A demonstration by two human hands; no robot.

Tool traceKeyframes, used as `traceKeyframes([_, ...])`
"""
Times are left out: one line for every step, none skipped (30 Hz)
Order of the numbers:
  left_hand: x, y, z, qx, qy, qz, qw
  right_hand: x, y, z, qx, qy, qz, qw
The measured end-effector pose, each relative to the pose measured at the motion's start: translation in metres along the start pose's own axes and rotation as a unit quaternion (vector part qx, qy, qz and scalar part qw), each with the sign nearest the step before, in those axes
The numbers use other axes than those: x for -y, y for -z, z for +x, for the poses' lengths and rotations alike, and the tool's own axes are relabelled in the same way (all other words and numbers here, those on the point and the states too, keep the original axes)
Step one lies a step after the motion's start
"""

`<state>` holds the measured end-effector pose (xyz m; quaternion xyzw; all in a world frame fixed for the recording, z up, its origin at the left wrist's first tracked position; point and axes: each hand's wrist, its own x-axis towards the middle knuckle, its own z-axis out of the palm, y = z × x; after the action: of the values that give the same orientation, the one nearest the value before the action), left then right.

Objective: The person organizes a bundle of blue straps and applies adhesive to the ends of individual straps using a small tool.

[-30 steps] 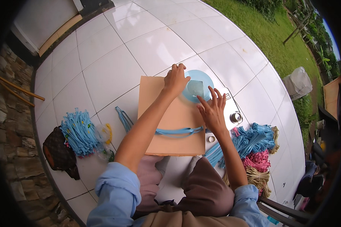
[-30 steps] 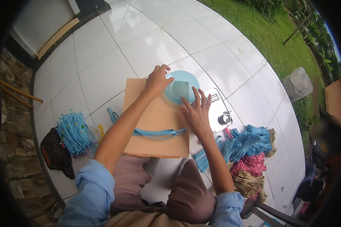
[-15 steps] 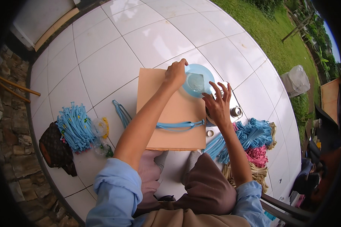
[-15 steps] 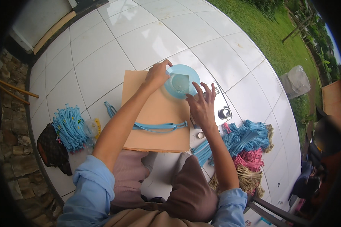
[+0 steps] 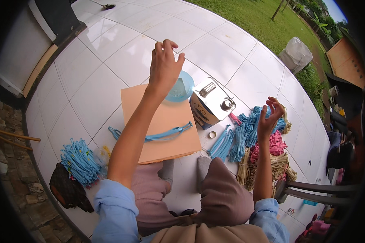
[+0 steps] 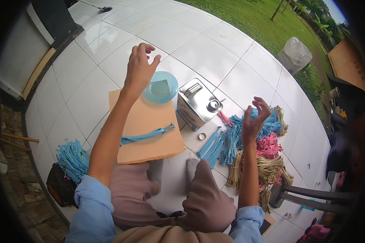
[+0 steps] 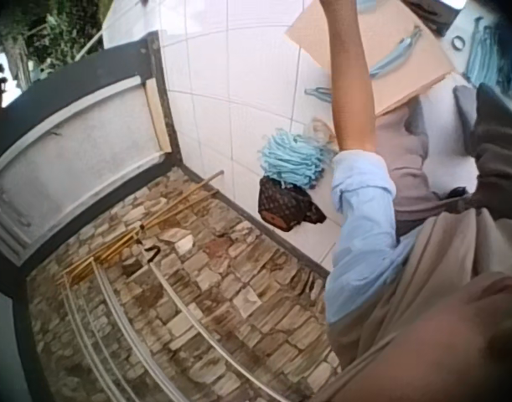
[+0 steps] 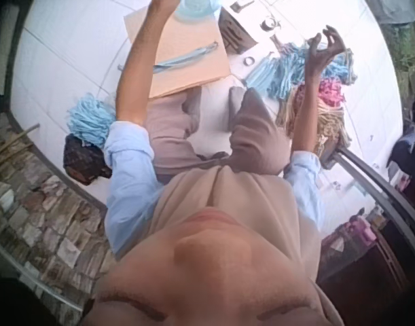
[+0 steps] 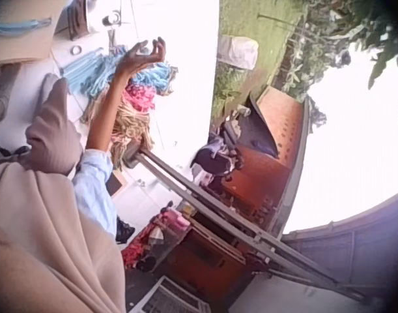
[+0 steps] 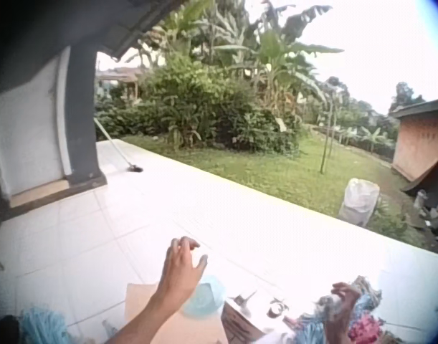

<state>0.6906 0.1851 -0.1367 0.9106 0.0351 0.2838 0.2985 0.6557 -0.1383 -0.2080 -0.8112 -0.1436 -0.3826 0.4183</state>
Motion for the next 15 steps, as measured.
traceKeyframes([-0.039,0.002,0.002,-0.012,-0.019,-0.116,0.993,-0.013,0.013,-0.008,-0.023,-0.06,0.028,0.998])
traceKeyframes([-0.079,-0.014,-0.006,-0.009,-0.031,-0.225,0.974,-0.033,0.029,-0.016,-0.05,-0.121,0.036,0.991])
traceKeyframes([-0.114,-0.031,-0.02,0.026,-0.038,-0.32,0.946,-0.053,0.039,-0.029,-0.076,-0.183,0.052,0.979])
traceKeyframes([-0.146,-0.046,-0.038,0.066,-0.035,-0.368,0.927,-0.081,0.05,-0.044,-0.091,-0.254,0.083,0.959])
traceKeyframes([-0.163,-0.065,-0.056,0.104,-0.007,-0.403,0.909,-0.106,0.05,-0.064,-0.102,-0.325,0.123,0.932])
traceKeyframes([-0.177,-0.087,-0.077,0.104,0.02,-0.416,0.903,-0.126,0.052,-0.083,-0.107,-0.348,0.102,0.926])
traceKeyframes([-0.175,-0.115,-0.101,0.106,0.077,-0.451,0.883,-0.135,0.044,-0.104,-0.085,-0.377,0.101,0.917])
traceKeyframes([-0.17,-0.131,-0.127,0.137,0.149,-0.481,0.853,-0.147,0.039,-0.127,-0.038,-0.388,0.134,0.911])
traceKeyframes([-0.16,-0.148,-0.156,0.129,0.196,-0.512,0.826,-0.144,0.03,-0.147,0.025,-0.39,0.134,0.91])
traceKeyframes([-0.147,-0.154,-0.181,0.149,0.223,-0.489,0.83,-0.131,0.023,-0.16,0.098,-0.395,0.095,0.908])
traceKeyframes([-0.121,-0.172,-0.21,0.145,0.242,-0.465,0.839,-0.115,0.011,-0.167,0.148,-0.399,0.104,0.899])
traceKeyframes([-0.099,-0.188,-0.236,0.132,0.293,-0.463,0.826,-0.106,0.001,-0.176,0.196,-0.402,0.112,0.887])
traceKeyframes([-0.086,-0.203,-0.258,0.117,0.353,-0.47,0.8,-0.114,-0.002,-0.192,0.21,-0.371,0.142,0.893])
traceKeyframes([-0.07,-0.217,-0.276,0.111,0.385,-0.441,0.803,-0.114,-0.009,-0.201,0.234,-0.363,0.133,0.892])
traceKeyframes([-0.049,-0.232,-0.291,0.094,0.403,-0.422,0.807,-0.113,-0.021,-0.206,0.259,-0.352,0.13,0.89])
